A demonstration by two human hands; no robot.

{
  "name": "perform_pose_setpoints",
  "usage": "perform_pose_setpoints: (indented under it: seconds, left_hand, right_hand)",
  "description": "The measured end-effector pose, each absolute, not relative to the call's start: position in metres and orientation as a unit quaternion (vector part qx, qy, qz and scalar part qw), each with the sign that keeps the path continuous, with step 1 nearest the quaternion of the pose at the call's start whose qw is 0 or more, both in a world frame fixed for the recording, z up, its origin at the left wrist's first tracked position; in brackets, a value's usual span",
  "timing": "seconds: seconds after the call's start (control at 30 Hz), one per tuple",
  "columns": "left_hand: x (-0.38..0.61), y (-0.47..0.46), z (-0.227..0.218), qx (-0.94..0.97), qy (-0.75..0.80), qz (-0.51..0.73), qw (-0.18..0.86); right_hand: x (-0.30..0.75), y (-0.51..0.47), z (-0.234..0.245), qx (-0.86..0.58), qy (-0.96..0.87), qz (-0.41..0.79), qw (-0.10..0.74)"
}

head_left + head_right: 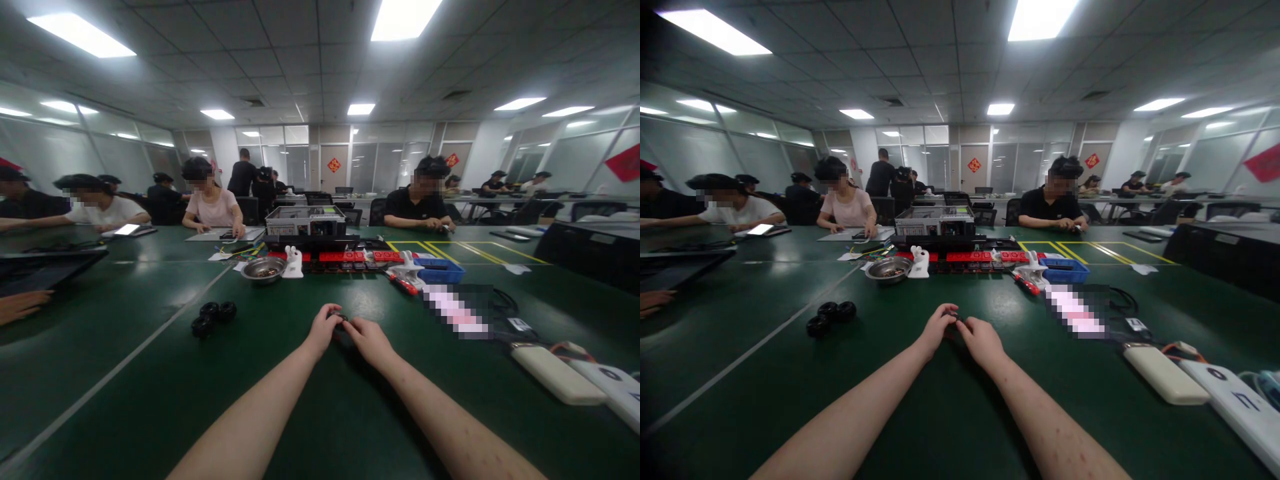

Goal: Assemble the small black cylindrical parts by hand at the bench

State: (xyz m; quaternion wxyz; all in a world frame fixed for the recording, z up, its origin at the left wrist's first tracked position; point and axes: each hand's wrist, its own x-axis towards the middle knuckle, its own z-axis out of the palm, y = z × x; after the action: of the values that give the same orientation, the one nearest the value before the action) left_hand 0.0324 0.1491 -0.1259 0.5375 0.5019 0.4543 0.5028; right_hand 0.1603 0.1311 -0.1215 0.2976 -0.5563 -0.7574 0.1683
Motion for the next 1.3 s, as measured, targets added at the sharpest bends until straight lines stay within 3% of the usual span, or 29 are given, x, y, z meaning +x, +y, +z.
perform_pose_setpoints:
  seconds: [0.33,0.8,1.07,1.3]
  left_hand:
    - [0.033,0.154,-0.135,0.501,0.469,0.505,0.524]
    - [0.034,0.153,-0.134,0.517,0.468,0.505,0.509]
    - [0.034,0.152,-0.131,0.49,0.463,0.5,0.544]
    - [0.03,0.152,-0.128,0.474,0.45,0.499,0.569]
  right_hand:
    - [0.162,0.132,-0.121,-0.53,-0.748,0.186,0.353]
    - [0.163,0.13,-0.116,-0.561,-0.747,0.179,0.308]
    - [0.161,0.129,-0.117,-0.501,-0.748,0.188,0.392]
    - [0.158,0.124,-0.114,-0.503,-0.75,0.185,0.388]
